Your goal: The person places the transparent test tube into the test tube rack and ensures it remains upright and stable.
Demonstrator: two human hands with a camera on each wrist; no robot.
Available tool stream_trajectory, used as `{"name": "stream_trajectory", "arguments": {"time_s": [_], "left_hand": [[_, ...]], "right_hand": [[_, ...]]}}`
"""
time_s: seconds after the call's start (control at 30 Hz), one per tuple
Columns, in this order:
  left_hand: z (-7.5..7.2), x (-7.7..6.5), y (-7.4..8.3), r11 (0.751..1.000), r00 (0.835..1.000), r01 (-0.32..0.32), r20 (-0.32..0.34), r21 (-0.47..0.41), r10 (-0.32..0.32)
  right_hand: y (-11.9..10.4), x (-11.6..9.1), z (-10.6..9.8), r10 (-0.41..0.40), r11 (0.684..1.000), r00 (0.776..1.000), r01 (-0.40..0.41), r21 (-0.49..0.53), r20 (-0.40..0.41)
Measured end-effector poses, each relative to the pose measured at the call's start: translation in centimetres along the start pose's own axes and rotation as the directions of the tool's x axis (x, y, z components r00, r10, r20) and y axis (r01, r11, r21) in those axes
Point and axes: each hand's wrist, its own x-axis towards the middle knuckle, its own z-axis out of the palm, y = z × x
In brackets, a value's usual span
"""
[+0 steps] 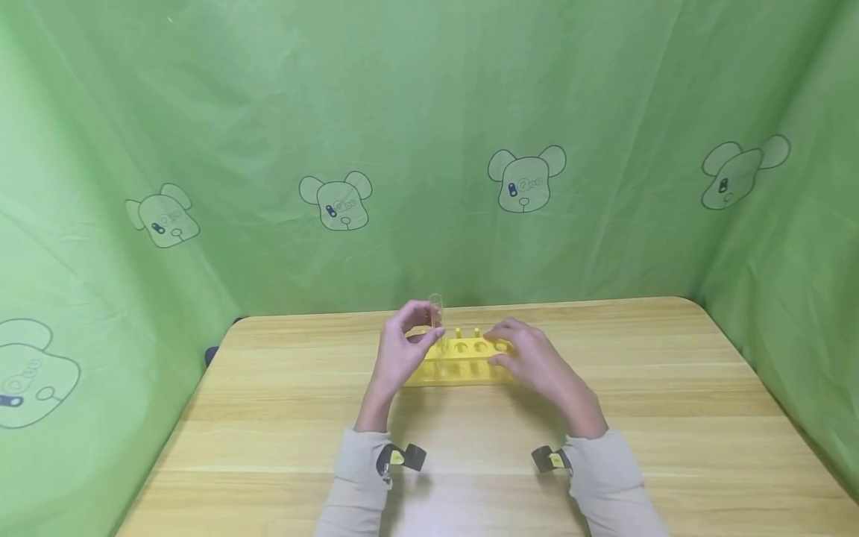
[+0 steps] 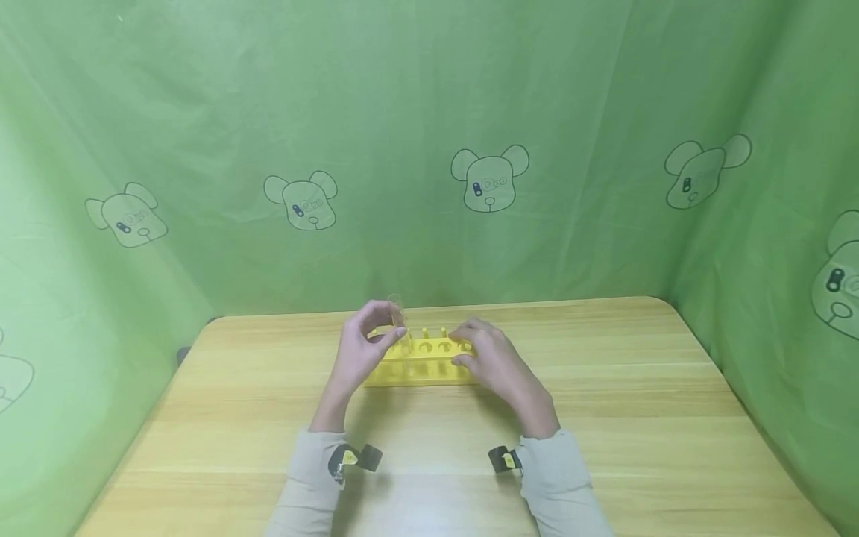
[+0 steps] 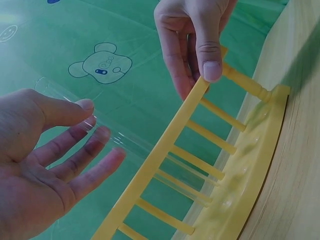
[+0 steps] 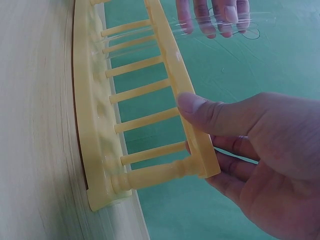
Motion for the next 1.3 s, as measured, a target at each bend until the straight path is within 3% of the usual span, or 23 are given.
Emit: {"name": "stream_trajectory", "arguments": {"time_s": [0.37, 0.67, 1.0, 1.3], "left_hand": [[-0.1, 0.1, -0.1, 0.999, 0.999, -0.014, 0.034, -0.03, 0.015], [-0.3, 0.9, -3.0, 0.999, 0.998, 0.004, 0.061, -0.043, -0.001], [-0.4, 0.9, -3.5, 0.998, 0.997, -0.048, 0.053, -0.042, 0.05], [-0.3, 0.9, -3.9, 0.997, 0.997, -0.057, 0.04, -0.046, 0.059]], "right_hand": [[0.1, -0.1, -0.1, -0.008, 1.0, 1.0, 0.008, -0.001, -0.006], [0.1, -0.1, -0.1, 0.003, 1.0, 1.0, -0.003, 0.008, -0.003], [0.1, -0.2, 0.0, -0.01, 1.0, 1.0, 0.01, -0.006, -0.01], [0.1, 0.0, 0.1, -0.008, 1.0, 1.0, 0.008, -0.011, -0.008]]}}
